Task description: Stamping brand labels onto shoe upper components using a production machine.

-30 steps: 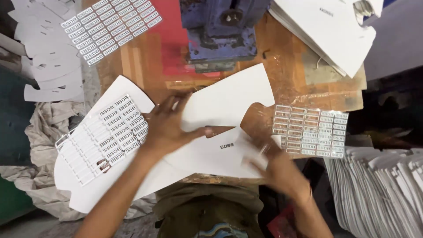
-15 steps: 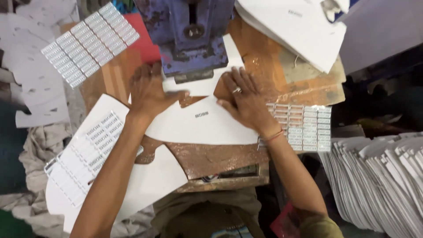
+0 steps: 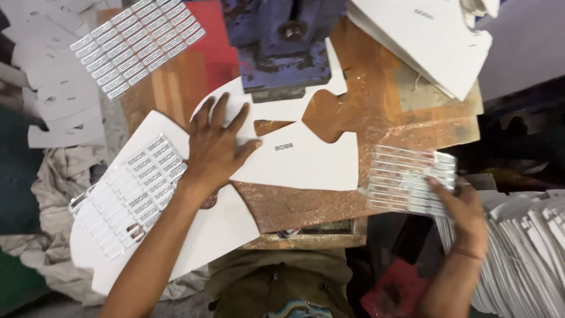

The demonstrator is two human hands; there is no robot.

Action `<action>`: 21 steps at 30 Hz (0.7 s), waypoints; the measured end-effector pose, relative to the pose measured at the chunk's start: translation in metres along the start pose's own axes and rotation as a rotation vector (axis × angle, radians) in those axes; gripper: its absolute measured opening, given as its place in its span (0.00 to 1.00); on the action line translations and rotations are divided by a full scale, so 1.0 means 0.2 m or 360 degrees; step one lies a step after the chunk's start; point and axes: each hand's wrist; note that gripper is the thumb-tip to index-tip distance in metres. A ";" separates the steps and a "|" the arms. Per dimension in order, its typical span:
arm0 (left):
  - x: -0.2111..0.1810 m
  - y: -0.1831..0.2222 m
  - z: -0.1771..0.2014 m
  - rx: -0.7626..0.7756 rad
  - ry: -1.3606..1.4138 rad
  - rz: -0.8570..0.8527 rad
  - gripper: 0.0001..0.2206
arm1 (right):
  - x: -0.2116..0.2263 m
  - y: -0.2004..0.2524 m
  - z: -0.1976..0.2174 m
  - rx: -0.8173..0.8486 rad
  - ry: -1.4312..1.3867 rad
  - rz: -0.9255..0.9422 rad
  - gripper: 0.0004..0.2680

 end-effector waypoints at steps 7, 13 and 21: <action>0.01 0.03 -0.03 -0.0024 -0.0083 -0.0044 0.35 | 0.89 0.48 0.32 -0.0042 0.0161 0.0499 0.22; 0.06 0.10 -0.16 -0.0192 -0.0187 -0.0116 0.35 | 1.22 0.45 -0.26 0.0120 0.0049 0.0957 0.35; 0.05 0.08 -0.08 -0.0245 0.0049 -0.0127 0.39 | 1.23 0.31 -0.73 0.0967 -0.0794 0.0425 0.22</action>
Point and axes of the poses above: each hand's wrist, its own y-axis away from the middle knuckle, its own z-axis out of the back of the hand, x = y × z
